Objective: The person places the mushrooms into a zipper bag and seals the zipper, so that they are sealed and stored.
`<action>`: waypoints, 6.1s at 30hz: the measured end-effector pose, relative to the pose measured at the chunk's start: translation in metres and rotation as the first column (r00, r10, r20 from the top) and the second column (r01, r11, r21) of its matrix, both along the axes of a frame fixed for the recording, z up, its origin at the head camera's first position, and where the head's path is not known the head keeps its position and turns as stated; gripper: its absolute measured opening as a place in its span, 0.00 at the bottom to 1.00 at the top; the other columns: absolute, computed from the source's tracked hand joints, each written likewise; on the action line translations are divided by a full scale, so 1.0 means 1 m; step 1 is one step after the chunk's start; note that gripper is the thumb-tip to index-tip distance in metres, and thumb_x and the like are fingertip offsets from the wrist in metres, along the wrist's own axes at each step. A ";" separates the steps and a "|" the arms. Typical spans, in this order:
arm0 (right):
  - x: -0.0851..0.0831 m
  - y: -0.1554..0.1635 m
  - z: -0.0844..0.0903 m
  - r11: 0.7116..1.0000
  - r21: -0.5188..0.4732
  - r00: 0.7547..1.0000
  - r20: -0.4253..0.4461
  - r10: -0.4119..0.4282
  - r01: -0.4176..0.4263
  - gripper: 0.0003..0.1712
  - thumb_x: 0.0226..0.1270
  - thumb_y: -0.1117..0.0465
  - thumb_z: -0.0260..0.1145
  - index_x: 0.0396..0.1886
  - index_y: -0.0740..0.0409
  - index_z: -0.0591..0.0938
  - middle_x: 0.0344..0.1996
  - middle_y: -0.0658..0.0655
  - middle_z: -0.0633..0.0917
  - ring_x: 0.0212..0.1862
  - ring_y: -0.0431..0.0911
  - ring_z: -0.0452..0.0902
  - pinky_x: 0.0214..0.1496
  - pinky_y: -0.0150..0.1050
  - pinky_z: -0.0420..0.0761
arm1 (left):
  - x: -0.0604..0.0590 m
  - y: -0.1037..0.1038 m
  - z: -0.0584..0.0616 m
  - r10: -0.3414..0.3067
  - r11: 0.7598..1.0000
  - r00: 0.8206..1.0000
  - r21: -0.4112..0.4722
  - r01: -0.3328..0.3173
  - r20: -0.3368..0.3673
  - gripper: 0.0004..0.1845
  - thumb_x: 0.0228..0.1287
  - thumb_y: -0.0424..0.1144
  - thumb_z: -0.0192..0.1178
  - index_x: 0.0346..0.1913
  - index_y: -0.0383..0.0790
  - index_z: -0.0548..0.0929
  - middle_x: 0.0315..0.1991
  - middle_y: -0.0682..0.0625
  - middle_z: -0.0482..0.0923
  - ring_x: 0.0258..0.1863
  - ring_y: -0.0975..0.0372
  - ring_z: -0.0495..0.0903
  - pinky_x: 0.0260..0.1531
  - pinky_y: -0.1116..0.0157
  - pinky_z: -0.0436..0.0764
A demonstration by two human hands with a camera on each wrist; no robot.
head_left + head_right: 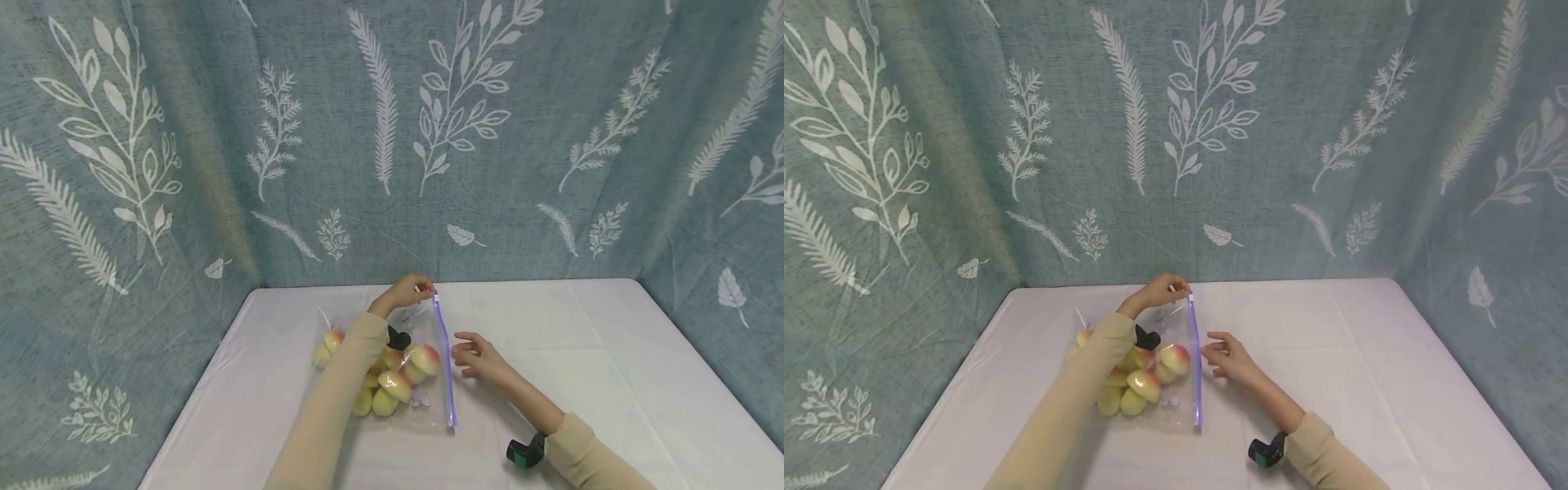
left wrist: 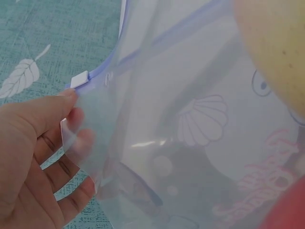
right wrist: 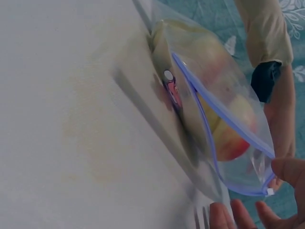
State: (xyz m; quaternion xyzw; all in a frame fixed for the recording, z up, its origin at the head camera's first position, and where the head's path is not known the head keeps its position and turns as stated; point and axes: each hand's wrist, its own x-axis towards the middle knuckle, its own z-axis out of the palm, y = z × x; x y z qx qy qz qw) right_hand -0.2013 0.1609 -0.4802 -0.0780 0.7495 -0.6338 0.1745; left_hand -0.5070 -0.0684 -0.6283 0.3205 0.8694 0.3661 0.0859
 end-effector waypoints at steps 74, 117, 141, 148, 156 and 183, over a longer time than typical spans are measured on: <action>-0.053 -0.022 0.041 0.990 0.088 0.981 -0.170 -0.090 0.106 0.22 0.67 0.61 0.59 0.56 0.71 0.72 0.50 0.71 0.77 0.50 0.56 0.74 0.49 0.56 0.79 | 0.185 0.026 0.203 0.110 0.993 0.987 -0.044 -0.106 0.118 0.10 0.67 0.38 0.55 0.44 0.35 0.81 0.35 0.44 0.80 0.31 0.57 0.79 0.28 0.70 0.79; -0.087 -0.025 0.001 0.968 0.138 0.935 -0.317 -0.160 0.212 0.16 0.65 0.57 0.62 0.38 0.70 0.80 0.37 0.66 0.83 0.40 0.59 0.80 0.32 0.33 0.81 | 0.191 0.033 0.200 0.079 0.996 0.996 -0.047 -0.077 0.043 0.09 0.68 0.37 0.52 0.41 0.34 0.79 0.37 0.44 0.79 0.36 0.58 0.77 0.36 0.69 0.78; -0.079 -0.027 0.003 0.965 0.159 0.951 -0.263 -0.162 0.209 0.15 0.66 0.58 0.60 0.39 0.69 0.80 0.38 0.65 0.84 0.40 0.57 0.80 0.34 0.40 0.84 | 0.189 0.030 0.200 0.103 0.993 0.994 -0.068 -0.101 0.028 0.11 0.69 0.39 0.52 0.43 0.36 0.80 0.39 0.45 0.79 0.37 0.59 0.77 0.37 0.67 0.78; -0.077 -0.028 0.002 0.962 0.169 0.947 -0.277 -0.164 0.216 0.15 0.66 0.59 0.61 0.38 0.69 0.80 0.34 0.66 0.84 0.37 0.56 0.80 0.32 0.39 0.84 | 0.188 0.030 0.199 0.109 0.992 0.994 -0.070 -0.108 0.014 0.11 0.69 0.39 0.52 0.43 0.35 0.80 0.39 0.45 0.79 0.38 0.58 0.77 0.38 0.67 0.78; -0.074 -0.027 0.002 0.965 0.163 0.956 -0.248 -0.159 0.203 0.15 0.66 0.58 0.61 0.38 0.69 0.80 0.33 0.64 0.84 0.34 0.51 0.80 0.34 0.41 0.85 | 0.189 0.030 0.199 0.106 0.992 0.994 -0.073 -0.107 -0.015 0.11 0.68 0.39 0.53 0.42 0.35 0.80 0.37 0.45 0.80 0.36 0.58 0.78 0.36 0.68 0.79; -0.064 -0.026 0.002 0.968 0.162 0.965 -0.207 -0.158 0.193 0.17 0.66 0.57 0.61 0.38 0.70 0.80 0.30 0.58 0.84 0.34 0.47 0.78 0.33 0.40 0.84 | 0.186 0.031 0.195 0.135 0.989 0.991 -0.063 -0.136 -0.018 0.09 0.68 0.39 0.53 0.39 0.38 0.80 0.36 0.47 0.79 0.34 0.61 0.76 0.33 0.70 0.77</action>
